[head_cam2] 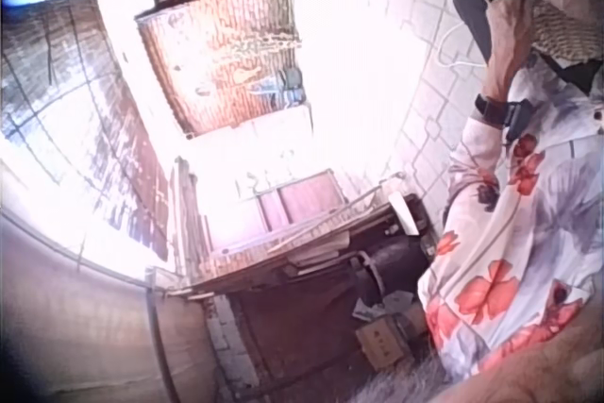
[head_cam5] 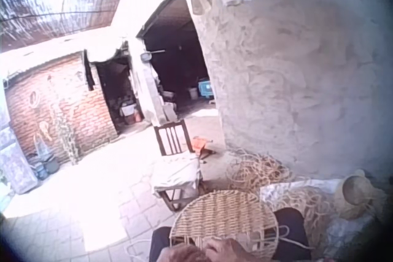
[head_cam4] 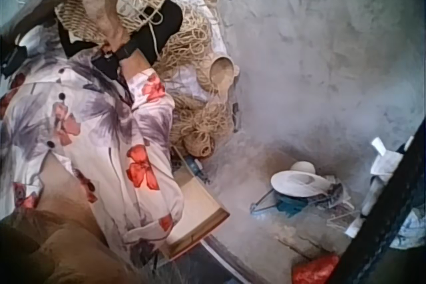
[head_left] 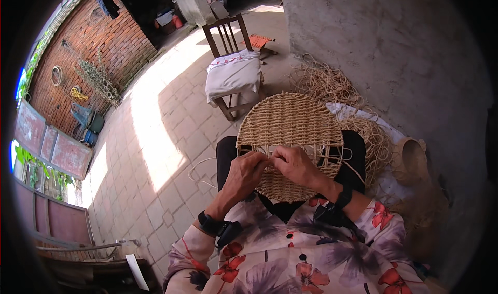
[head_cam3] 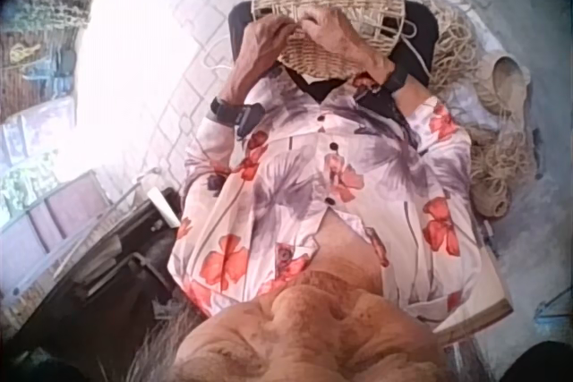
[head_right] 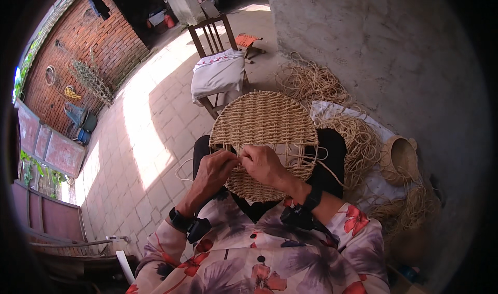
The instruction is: Weaving a circular basket or tray using strips of bamboo or wood.
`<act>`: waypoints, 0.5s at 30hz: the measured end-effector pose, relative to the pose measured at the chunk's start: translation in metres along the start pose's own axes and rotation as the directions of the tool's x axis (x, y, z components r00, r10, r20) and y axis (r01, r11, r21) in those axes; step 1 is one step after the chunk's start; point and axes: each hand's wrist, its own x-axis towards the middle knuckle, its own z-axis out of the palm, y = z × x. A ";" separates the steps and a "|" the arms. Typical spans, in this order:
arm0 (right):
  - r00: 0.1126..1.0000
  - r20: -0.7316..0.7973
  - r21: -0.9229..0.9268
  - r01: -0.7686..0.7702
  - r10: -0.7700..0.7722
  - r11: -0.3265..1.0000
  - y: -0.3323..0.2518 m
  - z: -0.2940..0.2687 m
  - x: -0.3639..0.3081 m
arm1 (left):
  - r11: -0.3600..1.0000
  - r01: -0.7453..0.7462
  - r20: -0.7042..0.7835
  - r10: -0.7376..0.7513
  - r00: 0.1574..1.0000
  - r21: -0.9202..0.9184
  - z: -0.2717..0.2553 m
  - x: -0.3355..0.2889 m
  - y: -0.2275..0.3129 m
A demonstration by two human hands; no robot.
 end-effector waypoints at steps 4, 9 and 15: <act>0.882 -0.112 -0.379 0.389 -0.459 0.840 0.003 0.001 -0.007 | 0.960 0.241 0.119 -0.225 0.967 -0.146 -0.005 0.000 -0.001; 0.742 0.053 -0.632 0.543 -0.669 0.552 0.000 -0.001 -0.009 | 0.833 0.478 0.261 -0.413 0.872 -0.278 -0.006 0.000 -0.008; 0.889 -0.050 -0.441 0.389 -0.456 0.809 0.001 0.003 -0.007 | 0.886 0.379 0.255 -0.314 0.914 -0.267 -0.008 -0.002 -0.010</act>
